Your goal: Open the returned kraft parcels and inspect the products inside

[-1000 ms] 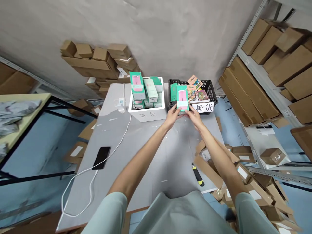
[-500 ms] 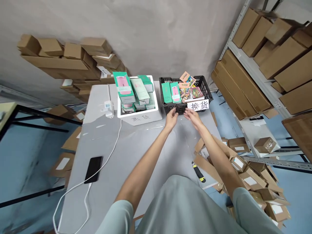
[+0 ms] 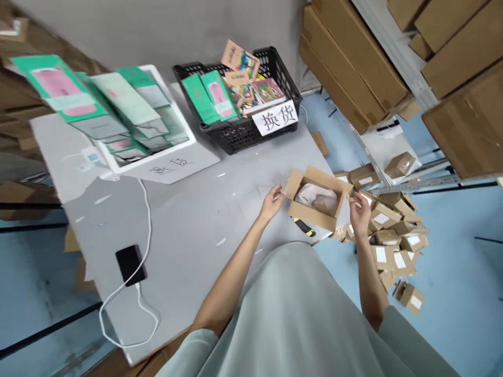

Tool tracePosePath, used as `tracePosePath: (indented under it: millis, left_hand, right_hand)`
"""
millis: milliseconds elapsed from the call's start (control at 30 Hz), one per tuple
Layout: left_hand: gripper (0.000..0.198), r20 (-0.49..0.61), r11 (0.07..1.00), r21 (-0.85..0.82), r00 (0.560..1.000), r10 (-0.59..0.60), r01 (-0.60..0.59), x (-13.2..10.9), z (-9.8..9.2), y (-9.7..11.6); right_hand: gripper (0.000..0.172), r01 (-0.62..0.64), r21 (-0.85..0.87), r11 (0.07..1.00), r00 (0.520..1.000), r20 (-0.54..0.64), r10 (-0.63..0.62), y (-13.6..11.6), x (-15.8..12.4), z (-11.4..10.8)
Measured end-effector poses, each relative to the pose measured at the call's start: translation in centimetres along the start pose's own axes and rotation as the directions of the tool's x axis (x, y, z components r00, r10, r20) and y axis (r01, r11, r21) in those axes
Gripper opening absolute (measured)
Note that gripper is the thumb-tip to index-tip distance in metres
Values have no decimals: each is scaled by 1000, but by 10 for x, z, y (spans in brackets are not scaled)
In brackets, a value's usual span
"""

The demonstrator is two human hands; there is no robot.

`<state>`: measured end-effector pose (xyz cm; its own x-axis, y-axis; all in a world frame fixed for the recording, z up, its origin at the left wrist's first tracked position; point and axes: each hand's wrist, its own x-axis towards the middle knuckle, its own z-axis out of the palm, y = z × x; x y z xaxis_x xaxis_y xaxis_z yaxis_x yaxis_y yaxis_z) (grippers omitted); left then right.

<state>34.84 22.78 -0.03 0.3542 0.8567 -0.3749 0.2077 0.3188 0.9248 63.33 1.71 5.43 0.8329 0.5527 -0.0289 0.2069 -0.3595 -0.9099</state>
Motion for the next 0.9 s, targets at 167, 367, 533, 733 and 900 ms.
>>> tracePosePath:
  millis: [167, 367, 533, 733, 900]
  left_hand:
    - [81, -20, 997, 80, 1000, -16, 18, -9, 26, 0]
    - [80, 344, 888, 377, 930, 130, -263, -25, 43, 4]
    - [124, 539, 713, 599, 842, -23, -364, -15, 37, -7]
    - [124, 529, 762, 586, 843, -101, -276, 20, 20, -3]
    - [115, 262, 715, 691, 959, -112, -106, 48, 23, 6]
  right_hand:
    - [67, -271, -8, 963, 961, 63, 271, 58, -25, -14]
    - [62, -167, -35, 985, 933, 319, 169, 89, -41, 5]
    - [72, -13, -192, 981, 843, 525, 114, 101, -28, -10]
    - [91, 59, -163, 985, 735, 674, 68, 102, 7, -15]
    - [141, -65, 91, 994, 807, 591, -1, 104, 44, 15]
